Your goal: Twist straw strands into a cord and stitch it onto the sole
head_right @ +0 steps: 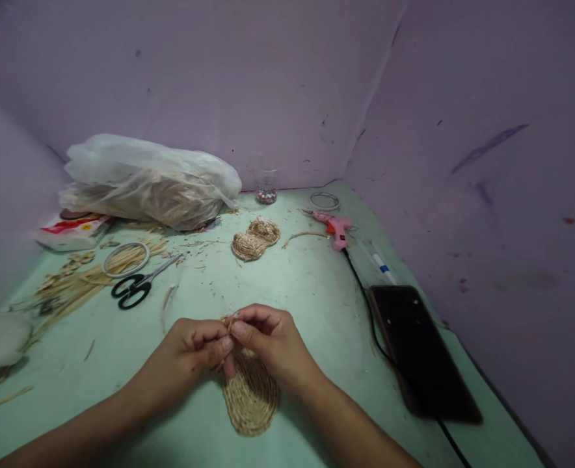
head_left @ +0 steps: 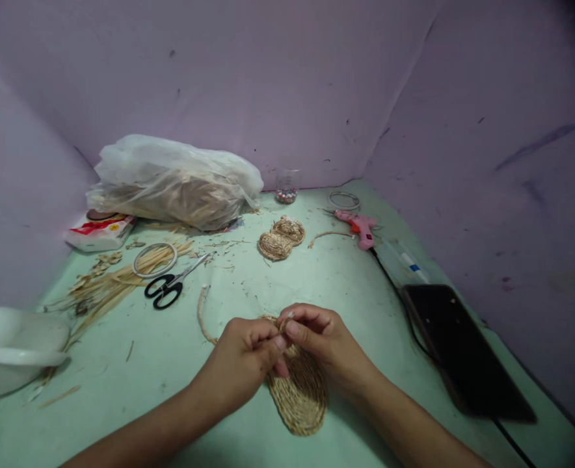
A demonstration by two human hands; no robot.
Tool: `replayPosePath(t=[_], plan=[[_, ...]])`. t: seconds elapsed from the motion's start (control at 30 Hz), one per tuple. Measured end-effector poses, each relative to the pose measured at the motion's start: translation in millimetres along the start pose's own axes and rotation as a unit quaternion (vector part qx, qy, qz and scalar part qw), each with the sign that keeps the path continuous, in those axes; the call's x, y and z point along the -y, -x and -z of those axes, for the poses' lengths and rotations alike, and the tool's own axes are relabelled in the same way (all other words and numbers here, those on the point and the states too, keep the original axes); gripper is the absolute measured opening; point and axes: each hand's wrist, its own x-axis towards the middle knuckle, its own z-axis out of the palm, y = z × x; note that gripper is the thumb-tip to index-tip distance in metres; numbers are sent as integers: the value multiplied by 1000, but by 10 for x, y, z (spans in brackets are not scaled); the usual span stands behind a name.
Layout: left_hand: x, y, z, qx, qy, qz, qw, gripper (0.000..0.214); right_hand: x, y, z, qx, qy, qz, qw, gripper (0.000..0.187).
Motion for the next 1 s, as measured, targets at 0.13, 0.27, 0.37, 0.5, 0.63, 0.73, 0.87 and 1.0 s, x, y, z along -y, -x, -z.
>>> replayPosePath(t=[0.13,0.27,0.37,0.5,0.63,0.73,0.87,1.0], plan=[[15,-11,51,49,-2,25,998,40,-1,8,-12,2,-22,-17,1000,21],[-61,-20,204,-74,-126,2,989,27,22,7,16,-21,-21,-49,998,23],[-113,-38,269,-126,-124,-15,984,15,29,12,18,-29,19,-96,995,24],[-66,-66,251,-139,-127,-29,982,12,13,14,-11,-82,107,-85,987,26],[40,-72,243,-178,-229,-160,944,15,11,8,-10,-111,161,-73,978,23],[80,-63,254,-164,-301,-269,900,18,11,5,9,-111,181,-71,975,21],[101,-51,246,-136,-335,-297,884,20,24,11,-8,-107,216,-66,968,18],[115,-50,208,-130,-312,-290,896,17,78,37,-66,-106,240,-42,964,17]])
